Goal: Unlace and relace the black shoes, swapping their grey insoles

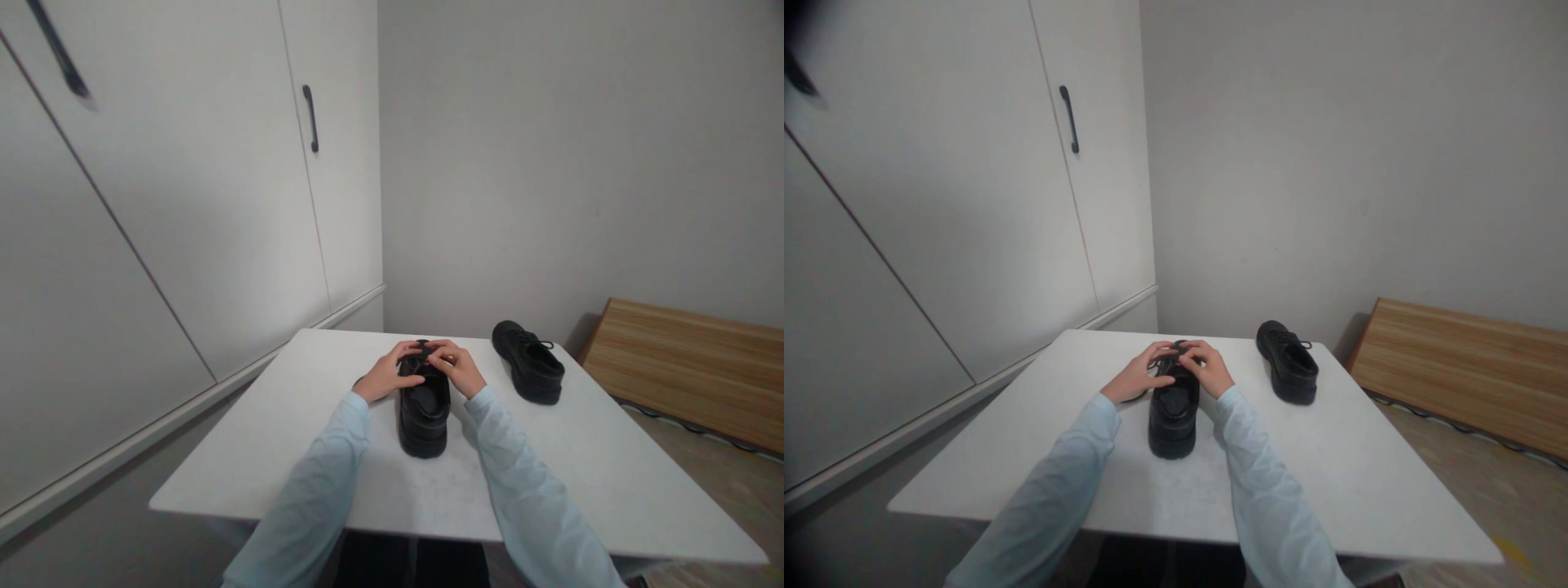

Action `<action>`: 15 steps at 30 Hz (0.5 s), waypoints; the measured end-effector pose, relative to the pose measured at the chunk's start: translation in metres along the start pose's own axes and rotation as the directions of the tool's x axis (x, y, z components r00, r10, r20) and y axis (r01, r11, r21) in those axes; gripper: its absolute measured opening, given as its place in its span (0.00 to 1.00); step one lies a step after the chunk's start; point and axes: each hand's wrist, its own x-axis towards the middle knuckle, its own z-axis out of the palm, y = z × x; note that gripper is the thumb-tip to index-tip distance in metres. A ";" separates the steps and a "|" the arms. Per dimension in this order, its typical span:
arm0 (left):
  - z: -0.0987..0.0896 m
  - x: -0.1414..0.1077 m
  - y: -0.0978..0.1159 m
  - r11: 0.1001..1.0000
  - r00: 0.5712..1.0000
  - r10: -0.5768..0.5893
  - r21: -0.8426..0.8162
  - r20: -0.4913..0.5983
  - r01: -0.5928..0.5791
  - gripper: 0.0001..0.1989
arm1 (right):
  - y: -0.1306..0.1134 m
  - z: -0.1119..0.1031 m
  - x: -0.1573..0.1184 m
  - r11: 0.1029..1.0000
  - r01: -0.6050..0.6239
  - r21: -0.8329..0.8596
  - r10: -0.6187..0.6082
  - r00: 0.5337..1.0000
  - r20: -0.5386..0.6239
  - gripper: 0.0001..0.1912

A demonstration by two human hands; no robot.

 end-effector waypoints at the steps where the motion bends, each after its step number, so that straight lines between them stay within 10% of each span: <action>1: 0.000 0.000 0.000 1.000 1.000 -0.003 0.001 0.002 0.003 0.34 | 0.000 -0.001 0.000 0.999 -0.014 0.035 0.014 1.000 -0.013 0.13; 15: -0.001 0.000 -0.007 0.998 1.000 0.000 0.067 -0.008 0.000 0.33 | -0.014 -0.004 0.001 0.844 -0.111 0.524 0.168 0.984 -0.062 0.16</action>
